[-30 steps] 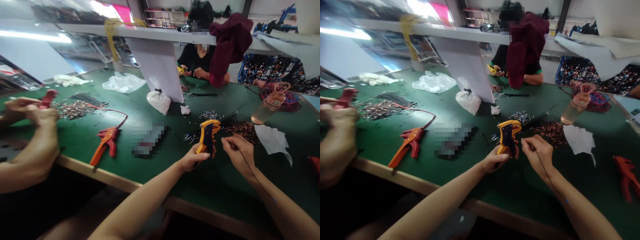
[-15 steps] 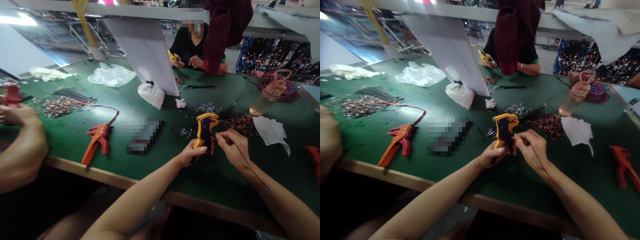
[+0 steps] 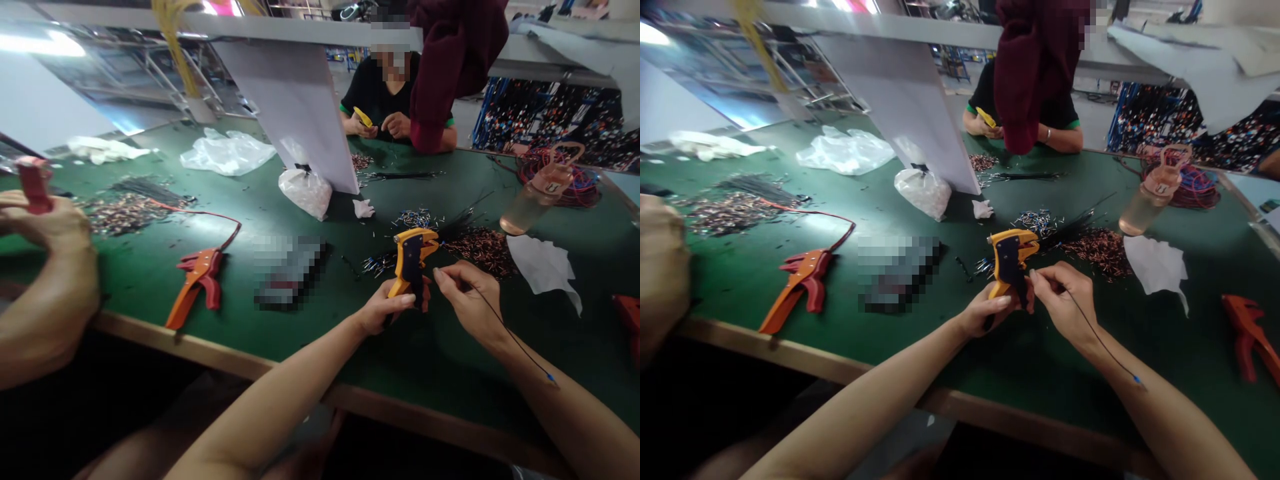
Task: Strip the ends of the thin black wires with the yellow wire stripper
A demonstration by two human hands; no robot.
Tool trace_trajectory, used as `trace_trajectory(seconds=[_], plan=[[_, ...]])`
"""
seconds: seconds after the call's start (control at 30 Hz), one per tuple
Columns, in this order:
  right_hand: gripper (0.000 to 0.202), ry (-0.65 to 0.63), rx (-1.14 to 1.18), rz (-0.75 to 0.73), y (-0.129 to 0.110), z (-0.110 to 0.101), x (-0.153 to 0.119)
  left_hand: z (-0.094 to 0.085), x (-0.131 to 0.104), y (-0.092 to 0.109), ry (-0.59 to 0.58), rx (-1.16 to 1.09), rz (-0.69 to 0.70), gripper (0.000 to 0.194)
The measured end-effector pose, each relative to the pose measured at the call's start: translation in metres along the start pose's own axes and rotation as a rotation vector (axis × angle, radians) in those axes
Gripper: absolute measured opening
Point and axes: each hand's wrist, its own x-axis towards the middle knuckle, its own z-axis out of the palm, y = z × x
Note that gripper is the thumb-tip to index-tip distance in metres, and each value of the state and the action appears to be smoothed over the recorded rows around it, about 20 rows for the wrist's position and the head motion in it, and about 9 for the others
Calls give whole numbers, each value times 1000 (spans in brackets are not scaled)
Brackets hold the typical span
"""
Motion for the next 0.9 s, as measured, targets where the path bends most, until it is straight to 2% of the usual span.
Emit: trace_trajectory(seconds=[0.37,0.8,0.9], plan=[[24,-40,29,75,-2,0,0,1,1,2,47,65,23,48],[26,-25,96,115,-1,1,2,-1,-3,1,225,259,-14,43],[26,-13,125,158,4,0,4,-2,-2,1,210,253,-21,41]])
